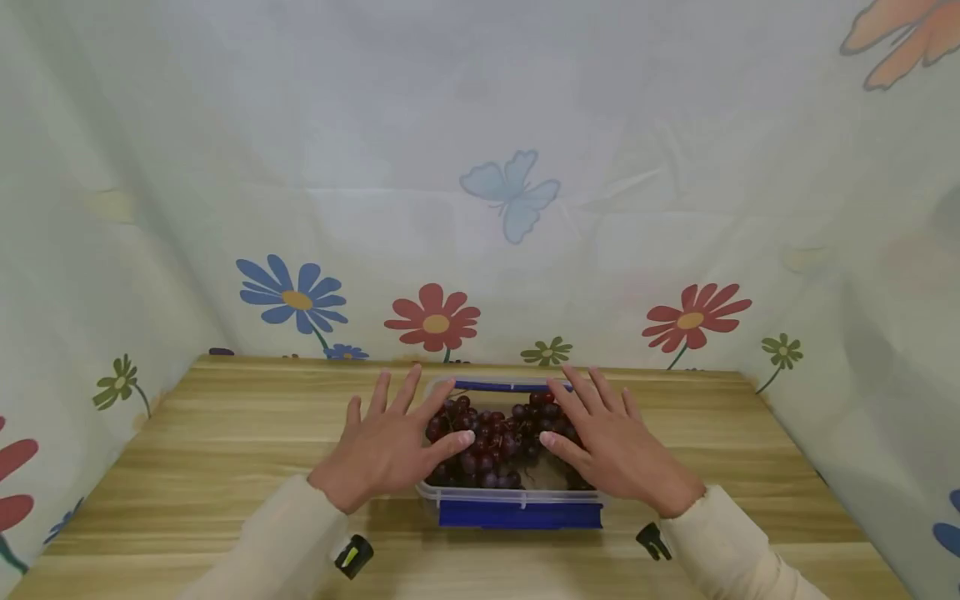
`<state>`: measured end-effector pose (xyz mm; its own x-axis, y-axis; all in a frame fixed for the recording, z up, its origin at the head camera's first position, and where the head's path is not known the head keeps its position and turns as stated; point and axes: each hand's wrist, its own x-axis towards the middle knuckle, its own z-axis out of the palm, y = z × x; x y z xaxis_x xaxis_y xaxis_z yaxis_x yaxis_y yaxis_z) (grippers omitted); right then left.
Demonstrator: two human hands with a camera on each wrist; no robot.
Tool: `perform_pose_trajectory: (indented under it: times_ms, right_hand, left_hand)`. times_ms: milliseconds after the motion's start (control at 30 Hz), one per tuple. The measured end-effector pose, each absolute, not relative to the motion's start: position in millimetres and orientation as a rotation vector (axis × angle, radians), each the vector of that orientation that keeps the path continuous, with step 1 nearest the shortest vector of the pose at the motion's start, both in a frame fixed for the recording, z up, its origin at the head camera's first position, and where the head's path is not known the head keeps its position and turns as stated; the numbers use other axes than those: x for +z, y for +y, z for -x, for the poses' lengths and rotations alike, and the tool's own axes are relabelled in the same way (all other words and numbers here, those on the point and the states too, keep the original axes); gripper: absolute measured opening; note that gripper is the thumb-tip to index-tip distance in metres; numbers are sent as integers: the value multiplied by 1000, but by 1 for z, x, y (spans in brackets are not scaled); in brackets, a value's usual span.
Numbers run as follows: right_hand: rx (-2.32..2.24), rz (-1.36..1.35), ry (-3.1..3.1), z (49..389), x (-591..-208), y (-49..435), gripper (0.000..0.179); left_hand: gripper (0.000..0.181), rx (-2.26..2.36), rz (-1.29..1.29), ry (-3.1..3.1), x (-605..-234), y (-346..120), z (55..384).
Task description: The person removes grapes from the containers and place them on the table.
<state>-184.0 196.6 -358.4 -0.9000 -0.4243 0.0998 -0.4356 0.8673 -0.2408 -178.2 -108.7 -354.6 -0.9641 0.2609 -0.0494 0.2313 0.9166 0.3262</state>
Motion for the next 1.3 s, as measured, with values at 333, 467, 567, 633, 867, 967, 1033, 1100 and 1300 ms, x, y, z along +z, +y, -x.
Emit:
perform_pose_trajectory:
  times_ms: [333, 467, 567, 633, 867, 967, 1033, 1100, 1300]
  right_hand:
    - [421, -678, -2991, 184, -361, 202, 75]
    - [424, -670, -2993, 184, -361, 204, 74]
    - [420, -661, -2997, 185, -362, 205, 75]
    - [418, -659, -3000, 185, -363, 206, 75]
    - [424, -652, -2997, 185, -367, 207, 75]
    - [418, -640, -3009, 185, -369, 207, 75]
    - [417, -635, -3014, 185, -371, 207, 75]
    - [420, -631, -3021, 185, -372, 207, 75]
    - [423, -629, -3030, 186, -375, 208, 75]
  left_hand:
    - [82, 495, -389, 2977, -357, -104, 180]
    - [81, 495, -395, 2980, -358, -103, 181]
    - [81, 498, -400, 2976, -360, -103, 182]
    - [81, 498, -398, 2976, -361, -103, 182]
    - [83, 497, -406, 2975, -366, -103, 184]
    - [83, 497, -403, 2968, -368, -102, 184]
    - [83, 495, -397, 2964, -370, -101, 183]
    - [83, 494, -393, 2960, -371, -101, 183]
    - [82, 510, -392, 2960, -373, -100, 182]
